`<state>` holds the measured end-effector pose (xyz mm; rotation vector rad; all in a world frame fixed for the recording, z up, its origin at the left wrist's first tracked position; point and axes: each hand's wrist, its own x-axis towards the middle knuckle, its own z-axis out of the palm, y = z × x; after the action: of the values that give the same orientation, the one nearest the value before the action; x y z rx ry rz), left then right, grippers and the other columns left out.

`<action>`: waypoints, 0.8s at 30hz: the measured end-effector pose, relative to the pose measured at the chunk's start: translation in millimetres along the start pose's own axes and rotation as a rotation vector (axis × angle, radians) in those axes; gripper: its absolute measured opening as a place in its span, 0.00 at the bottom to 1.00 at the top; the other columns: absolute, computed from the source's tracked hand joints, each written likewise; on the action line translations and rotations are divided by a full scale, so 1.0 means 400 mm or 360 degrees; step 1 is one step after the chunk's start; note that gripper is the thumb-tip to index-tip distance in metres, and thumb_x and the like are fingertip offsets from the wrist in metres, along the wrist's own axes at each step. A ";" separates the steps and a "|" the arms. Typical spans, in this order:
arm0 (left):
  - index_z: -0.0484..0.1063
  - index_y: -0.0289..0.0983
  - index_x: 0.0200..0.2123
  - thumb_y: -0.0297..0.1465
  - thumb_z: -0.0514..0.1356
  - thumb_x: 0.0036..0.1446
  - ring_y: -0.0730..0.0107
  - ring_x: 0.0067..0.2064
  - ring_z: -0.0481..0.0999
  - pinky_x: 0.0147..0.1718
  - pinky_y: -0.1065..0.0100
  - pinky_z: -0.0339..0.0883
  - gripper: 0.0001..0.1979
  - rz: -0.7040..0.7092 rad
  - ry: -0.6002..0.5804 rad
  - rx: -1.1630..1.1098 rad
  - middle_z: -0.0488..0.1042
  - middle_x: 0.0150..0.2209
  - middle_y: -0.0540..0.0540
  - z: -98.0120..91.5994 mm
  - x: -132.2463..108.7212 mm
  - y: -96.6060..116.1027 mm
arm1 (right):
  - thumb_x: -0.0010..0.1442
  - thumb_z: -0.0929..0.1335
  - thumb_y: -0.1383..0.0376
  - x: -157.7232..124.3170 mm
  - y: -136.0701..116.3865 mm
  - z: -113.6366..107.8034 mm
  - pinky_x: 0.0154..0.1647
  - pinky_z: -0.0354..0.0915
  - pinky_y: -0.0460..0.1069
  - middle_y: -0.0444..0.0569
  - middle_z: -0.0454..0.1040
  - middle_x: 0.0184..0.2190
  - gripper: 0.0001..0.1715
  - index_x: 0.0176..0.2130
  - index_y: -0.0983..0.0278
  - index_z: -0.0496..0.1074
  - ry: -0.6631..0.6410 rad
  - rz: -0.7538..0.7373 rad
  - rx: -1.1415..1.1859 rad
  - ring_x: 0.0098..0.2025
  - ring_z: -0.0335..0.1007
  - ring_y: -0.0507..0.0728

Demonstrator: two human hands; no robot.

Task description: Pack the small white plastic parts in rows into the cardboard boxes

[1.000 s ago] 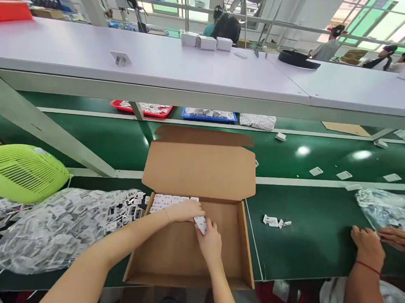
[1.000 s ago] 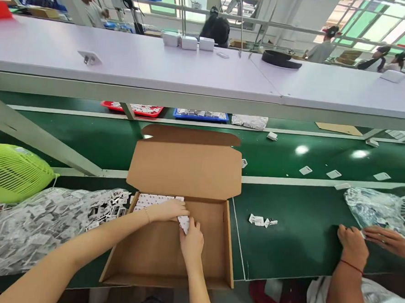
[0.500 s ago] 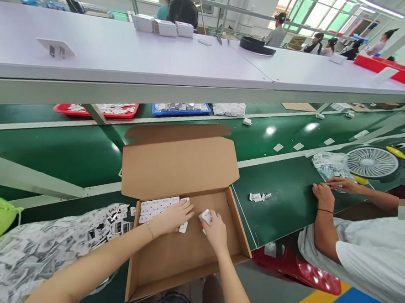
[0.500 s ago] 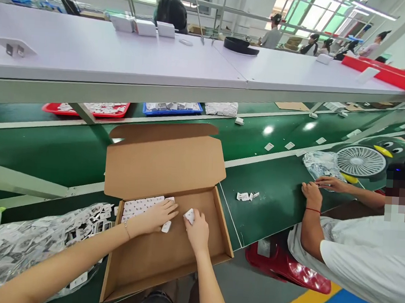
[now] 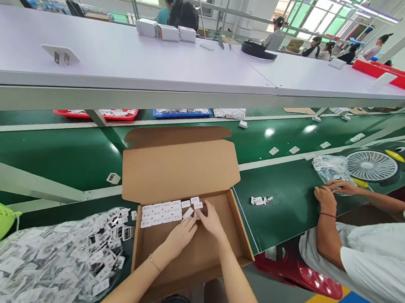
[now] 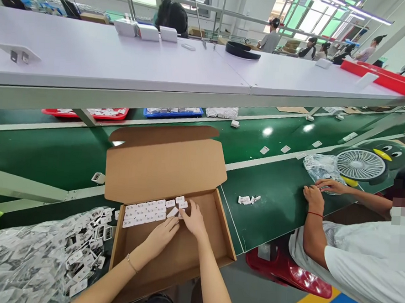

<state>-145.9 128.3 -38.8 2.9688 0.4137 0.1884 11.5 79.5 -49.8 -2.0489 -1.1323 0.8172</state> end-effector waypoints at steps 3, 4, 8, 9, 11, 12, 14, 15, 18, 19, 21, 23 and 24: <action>0.63 0.34 0.45 0.16 0.45 0.52 0.63 0.54 0.64 0.51 0.61 0.63 0.19 0.0054 -0.0049 -0.0124 0.67 0.49 0.39 -0.023 -0.011 -0.020 | 0.57 0.61 0.62 -0.024 -0.017 -0.018 0.52 0.55 0.54 0.55 0.62 0.49 0.22 0.51 0.65 0.58 0.0273 -0.0205 -0.0223 0.52 0.56 0.59; 0.62 0.34 0.46 0.16 0.46 0.52 0.63 0.55 0.63 0.50 0.61 0.64 0.19 0.0064 -0.0064 -0.0167 0.67 0.50 0.39 -0.025 -0.020 -0.022 | 0.57 0.61 0.65 -0.025 -0.032 -0.020 0.52 0.54 0.54 0.54 0.63 0.48 0.20 0.50 0.63 0.60 0.0285 -0.0344 -0.0338 0.52 0.56 0.59; 0.63 0.36 0.45 0.19 0.46 0.55 0.63 0.54 0.64 0.48 0.62 0.67 0.17 0.0030 -0.0061 -0.0310 0.66 0.51 0.40 -0.007 -0.067 -0.005 | 0.57 0.61 0.70 0.014 -0.091 -0.002 0.47 0.55 0.55 0.52 0.66 0.43 0.13 0.42 0.60 0.68 -0.0133 -0.1006 -0.0849 0.47 0.57 0.59; 0.63 0.37 0.46 0.19 0.45 0.56 0.63 0.55 0.64 0.48 0.62 0.67 0.17 -0.0011 -0.0036 -0.0329 0.65 0.51 0.40 0.000 -0.077 0.002 | 0.56 0.62 0.69 0.030 -0.098 0.005 0.46 0.55 0.55 0.53 0.66 0.42 0.11 0.40 0.61 0.69 -0.0230 -0.1116 -0.0961 0.46 0.57 0.60; 0.63 0.37 0.47 0.20 0.45 0.57 0.64 0.55 0.63 0.48 0.62 0.66 0.18 -0.0131 0.0034 -0.0371 0.65 0.52 0.41 0.009 -0.091 0.013 | 0.55 0.64 0.69 0.057 -0.099 0.017 0.45 0.54 0.55 0.54 0.66 0.39 0.07 0.36 0.63 0.71 -0.0377 -0.1274 -0.1118 0.45 0.57 0.60; 0.62 0.37 0.48 0.20 0.44 0.57 0.65 0.55 0.63 0.49 0.62 0.66 0.18 -0.0202 0.0073 -0.0395 0.64 0.52 0.42 0.010 -0.094 0.017 | 0.55 0.64 0.69 0.065 -0.095 0.019 0.44 0.54 0.54 0.54 0.67 0.38 0.06 0.34 0.64 0.71 -0.0442 -0.1338 -0.1161 0.44 0.57 0.60; 0.62 0.37 0.48 0.21 0.44 0.58 0.66 0.54 0.64 0.51 0.61 0.64 0.17 -0.0342 0.0149 -0.0431 0.64 0.52 0.42 0.007 -0.091 0.021 | 0.56 0.64 0.68 0.066 -0.079 0.017 0.44 0.54 0.53 0.53 0.67 0.37 0.05 0.33 0.64 0.70 -0.0524 -0.1383 -0.1166 0.44 0.58 0.59; 0.63 0.37 0.47 0.22 0.44 0.58 0.66 0.53 0.64 0.51 0.60 0.64 0.16 -0.0396 0.0190 -0.0431 0.65 0.51 0.42 0.005 -0.087 0.021 | 0.57 0.64 0.68 0.061 -0.070 0.012 0.44 0.53 0.53 0.52 0.68 0.37 0.06 0.35 0.64 0.70 -0.0526 -0.1345 -0.1123 0.43 0.59 0.58; 0.65 0.37 0.43 0.23 0.46 0.58 0.65 0.49 0.68 0.48 0.58 0.65 0.13 -0.0491 0.0289 -0.0384 0.69 0.46 0.43 0.004 -0.074 0.019 | 0.57 0.64 0.66 0.038 -0.051 -0.002 0.44 0.53 0.52 0.49 0.69 0.38 0.09 0.40 0.63 0.67 -0.0401 -0.1082 -0.0903 0.43 0.60 0.56; 0.65 0.37 0.42 0.23 0.46 0.58 0.65 0.48 0.69 0.47 0.58 0.65 0.12 -0.0501 0.0302 -0.0366 0.70 0.44 0.43 0.007 -0.070 0.019 | 0.58 0.64 0.65 0.032 -0.049 -0.004 0.44 0.52 0.52 0.49 0.70 0.38 0.10 0.42 0.62 0.67 -0.0364 -0.1011 -0.0849 0.43 0.60 0.56; 0.66 0.37 0.41 0.23 0.46 0.58 0.66 0.46 0.70 0.46 0.59 0.65 0.12 -0.0476 0.0302 -0.0319 0.71 0.43 0.44 0.015 -0.063 0.022 | 0.58 0.63 0.65 0.026 -0.052 0.001 0.44 0.52 0.52 0.49 0.71 0.38 0.12 0.44 0.61 0.66 -0.0327 -0.0947 -0.0827 0.44 0.60 0.56; 0.66 0.38 0.42 0.23 0.46 0.58 0.66 0.45 0.69 0.45 0.59 0.64 0.13 -0.0437 0.0280 -0.0228 0.71 0.43 0.44 0.020 -0.055 0.024 | 0.58 0.63 0.66 0.028 -0.061 0.007 0.44 0.52 0.53 0.50 0.70 0.39 0.13 0.45 0.60 0.66 -0.0297 -0.0942 -0.0860 0.45 0.60 0.58; 0.66 0.38 0.42 0.22 0.46 0.58 0.65 0.45 0.69 0.45 0.59 0.63 0.14 -0.0433 0.0263 -0.0170 0.71 0.43 0.44 0.021 -0.050 0.024 | 0.58 0.63 0.66 0.028 -0.064 0.007 0.45 0.53 0.54 0.50 0.70 0.40 0.14 0.46 0.60 0.66 -0.0266 -0.0945 -0.0857 0.46 0.59 0.58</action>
<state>-161.2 112.6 -47.9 2.7647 0.7941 0.4114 2.1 100.8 -33.8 -1.8750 -2.0985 0.4097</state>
